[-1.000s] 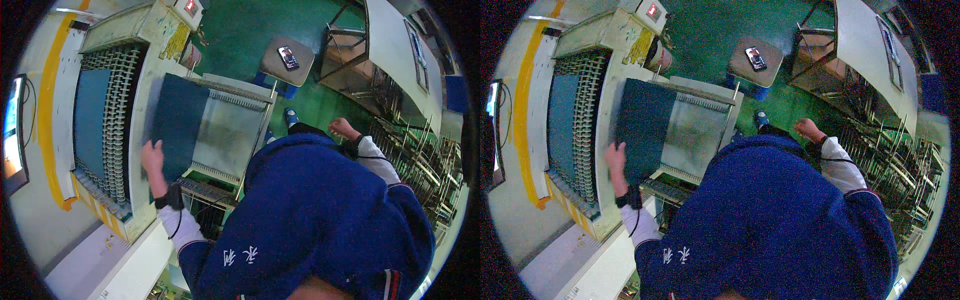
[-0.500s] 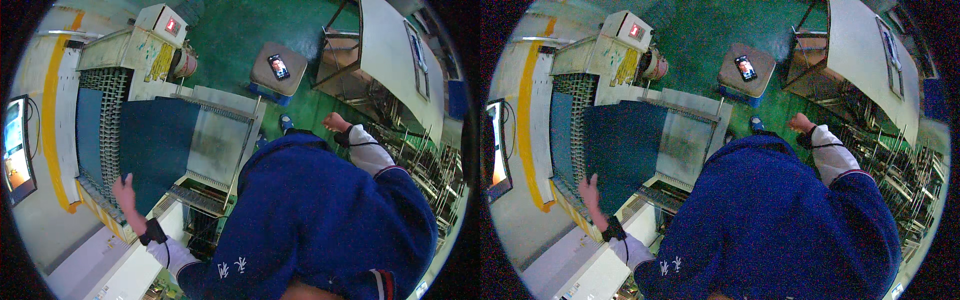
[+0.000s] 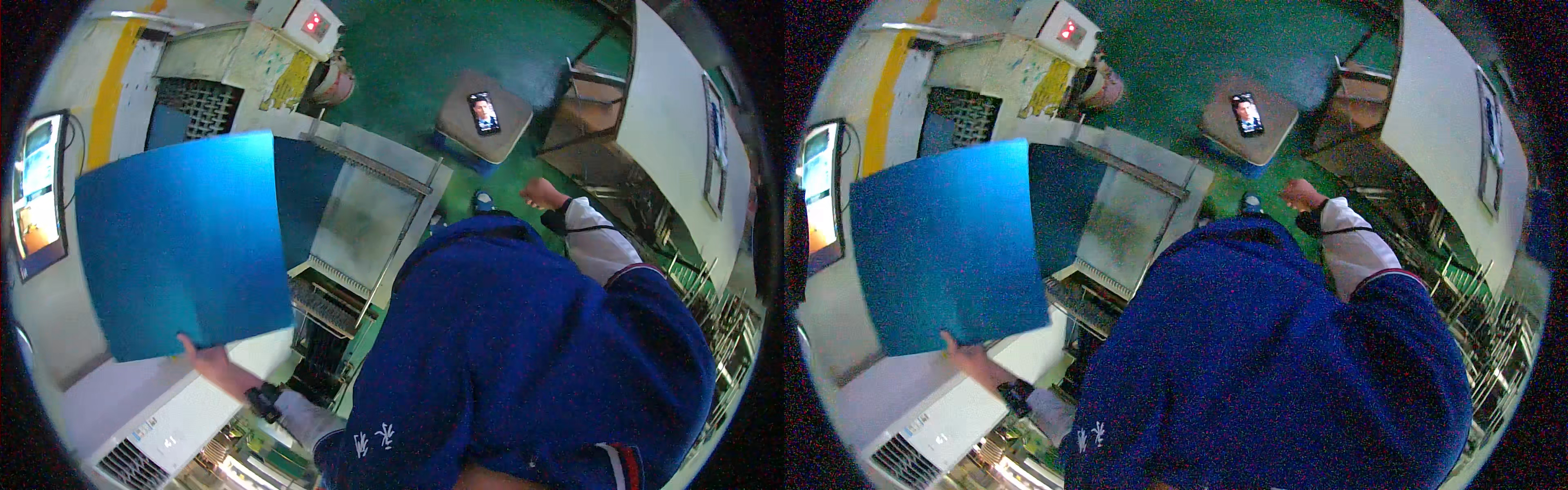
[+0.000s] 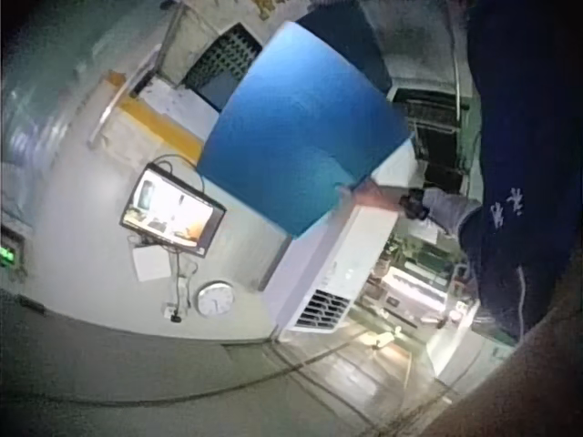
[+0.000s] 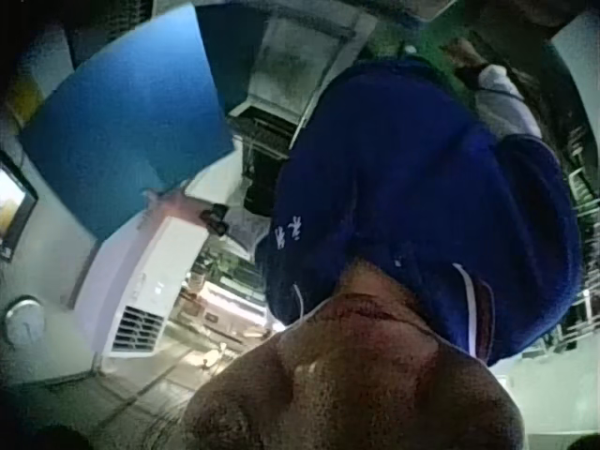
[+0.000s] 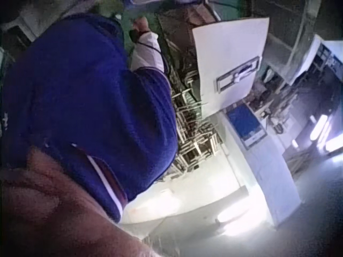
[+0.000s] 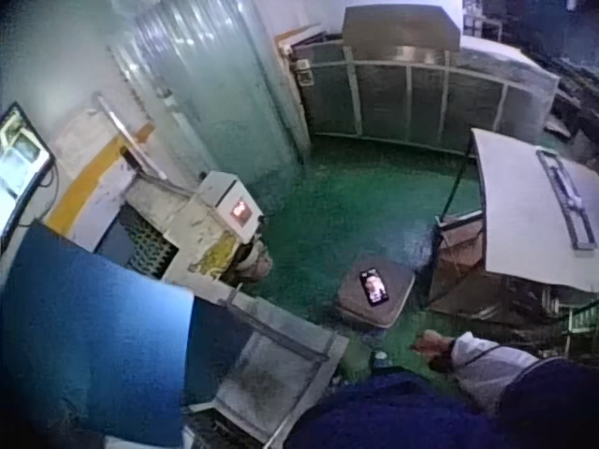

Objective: Operating a bending machine to process blue metal sheets.

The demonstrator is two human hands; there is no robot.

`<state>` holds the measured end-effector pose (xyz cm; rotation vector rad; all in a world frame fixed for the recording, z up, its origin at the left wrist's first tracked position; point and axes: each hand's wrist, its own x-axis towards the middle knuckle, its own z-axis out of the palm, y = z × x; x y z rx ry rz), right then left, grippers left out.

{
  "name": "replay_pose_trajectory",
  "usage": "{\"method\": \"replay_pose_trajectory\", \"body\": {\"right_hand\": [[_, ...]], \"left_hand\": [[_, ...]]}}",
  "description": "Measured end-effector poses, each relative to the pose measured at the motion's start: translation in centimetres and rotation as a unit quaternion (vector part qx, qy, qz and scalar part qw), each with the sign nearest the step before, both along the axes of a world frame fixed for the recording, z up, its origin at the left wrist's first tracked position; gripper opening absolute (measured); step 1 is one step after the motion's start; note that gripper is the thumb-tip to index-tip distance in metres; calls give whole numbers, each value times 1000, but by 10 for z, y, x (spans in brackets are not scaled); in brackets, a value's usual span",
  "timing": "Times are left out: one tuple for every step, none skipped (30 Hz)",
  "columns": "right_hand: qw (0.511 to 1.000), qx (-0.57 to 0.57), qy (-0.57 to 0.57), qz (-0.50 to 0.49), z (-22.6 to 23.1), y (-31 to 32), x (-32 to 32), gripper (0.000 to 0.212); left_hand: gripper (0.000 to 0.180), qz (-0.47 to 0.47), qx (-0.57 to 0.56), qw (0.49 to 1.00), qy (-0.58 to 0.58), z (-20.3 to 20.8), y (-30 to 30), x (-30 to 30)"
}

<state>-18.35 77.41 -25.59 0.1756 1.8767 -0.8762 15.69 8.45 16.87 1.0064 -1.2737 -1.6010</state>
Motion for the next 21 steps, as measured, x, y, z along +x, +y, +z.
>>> {"method": "replay_pose_trajectory", "body": {"right_hand": [[998,-55,25,24,1,-4,-2,20],[992,-108,49,44,4,-6,-4,18],[987,-142,48,52,-4,-6,-10,19],[984,-171,-1,45,-21,1,-16,20],[979,-194,-67,23,-41,10,-23,21],[971,-201,-128,4,-57,16,-28,22],[968,-194,-161,-10,-66,23,-30,23],[972,-160,-173,-3,-66,14,-35,30],[970,-192,-144,-36,-56,15,-30,35],[964,-188,-171,-80,-63,25,-29,34],[954,-187,-200,-123,-75,39,-33,33],[941,-183,-232,-162,-73,41,-35,32],[942,-188,-227,-162,-73,41,-37,27],[943,-190,-228,-153,-55,32,-37,21],[944,-190,-225,-150,-37,27,-36,16],[968,-155,-164,-110,-24,24,-32,16],[985,-121,-103,-68,-15,21,-26,17],[995,-90,-41,-29,-22,24,-21,17],[984,-122,-114,-60,-29,26,-20,20],[967,-151,-181,-97,-65,45,-23,23],[943,-181,-249,-126,-88,53,-24,27]], "left_hand": [[51,11,13,1000,14,-14,16,5],[51,24,23,999,29,-32,26,15],[49,50,68,995,45,-44,38,9],[46,82,107,989,65,-53,50,8],[40,33,112,989,93,-61,58,1],[35,-13,115,986,118,-70,63,-2],[31,11,142,980,137,-89,55,-5],[27,50,162,973,156,-100,56,8],[26,71,193,968,143,-108,72,-6],[24,79,231,961,132,-114,86,-30],[23,82,236,955,162,-117,90,-41],[23,89,242,947,190,-122,95,-45],[22,94,248,939,218,-125,95,-50],[21,102,251,936,224,-127,97,-47],[20,106,258,932,230,-129,96,-49],[19,107,267,928,237,-133,95,-53],[18,110,281,921,247,-137,92,-58],[18,110,291,915,256,-139,86,-63],[17,110,300,910,266,-141,80,-67],[17,99,298,910,270,-144,71,-74],[17,94,293,911,274,-151,65,-75]]}}
